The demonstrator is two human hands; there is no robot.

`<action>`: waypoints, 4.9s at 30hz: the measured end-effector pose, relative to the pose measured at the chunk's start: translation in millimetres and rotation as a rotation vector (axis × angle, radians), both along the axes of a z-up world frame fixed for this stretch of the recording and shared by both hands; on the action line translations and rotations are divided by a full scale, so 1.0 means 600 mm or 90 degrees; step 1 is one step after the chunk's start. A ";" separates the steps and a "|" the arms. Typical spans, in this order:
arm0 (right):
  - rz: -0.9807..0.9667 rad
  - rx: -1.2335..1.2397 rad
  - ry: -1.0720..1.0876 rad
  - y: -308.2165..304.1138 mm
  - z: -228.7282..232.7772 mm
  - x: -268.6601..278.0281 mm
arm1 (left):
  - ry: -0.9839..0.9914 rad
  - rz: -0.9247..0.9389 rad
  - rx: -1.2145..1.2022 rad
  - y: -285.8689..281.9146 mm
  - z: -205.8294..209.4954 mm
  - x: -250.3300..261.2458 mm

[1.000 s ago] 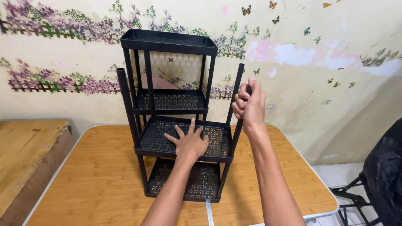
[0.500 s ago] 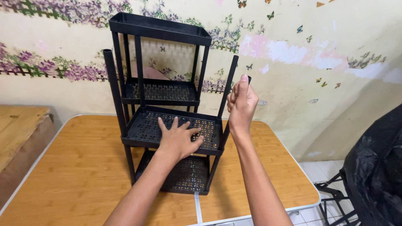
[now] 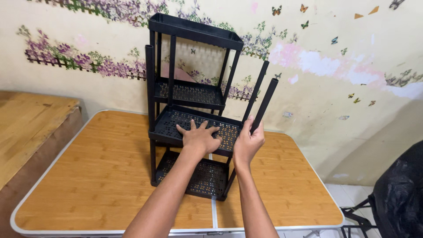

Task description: The person assembles a black three-tier storage shelf on a wooden table. They insert vertical poles into the shelf trays, align and stack the tiers, and adjust the structure to ensure stability. The process is performed by hand without tools.

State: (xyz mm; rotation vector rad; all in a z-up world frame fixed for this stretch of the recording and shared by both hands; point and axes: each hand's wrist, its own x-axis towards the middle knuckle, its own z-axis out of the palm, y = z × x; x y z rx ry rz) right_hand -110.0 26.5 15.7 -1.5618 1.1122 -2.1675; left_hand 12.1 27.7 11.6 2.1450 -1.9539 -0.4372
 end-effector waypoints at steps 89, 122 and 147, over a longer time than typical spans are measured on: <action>0.290 0.048 0.024 -0.083 0.012 -0.059 | -0.004 0.106 -0.018 0.015 -0.002 -0.016; 0.176 -0.094 -0.008 -0.110 0.171 -0.033 | -0.007 0.109 -0.017 0.004 -0.004 -0.020; 0.353 0.143 -0.032 -0.138 0.184 -0.053 | -0.008 0.084 -0.022 0.005 -0.002 -0.014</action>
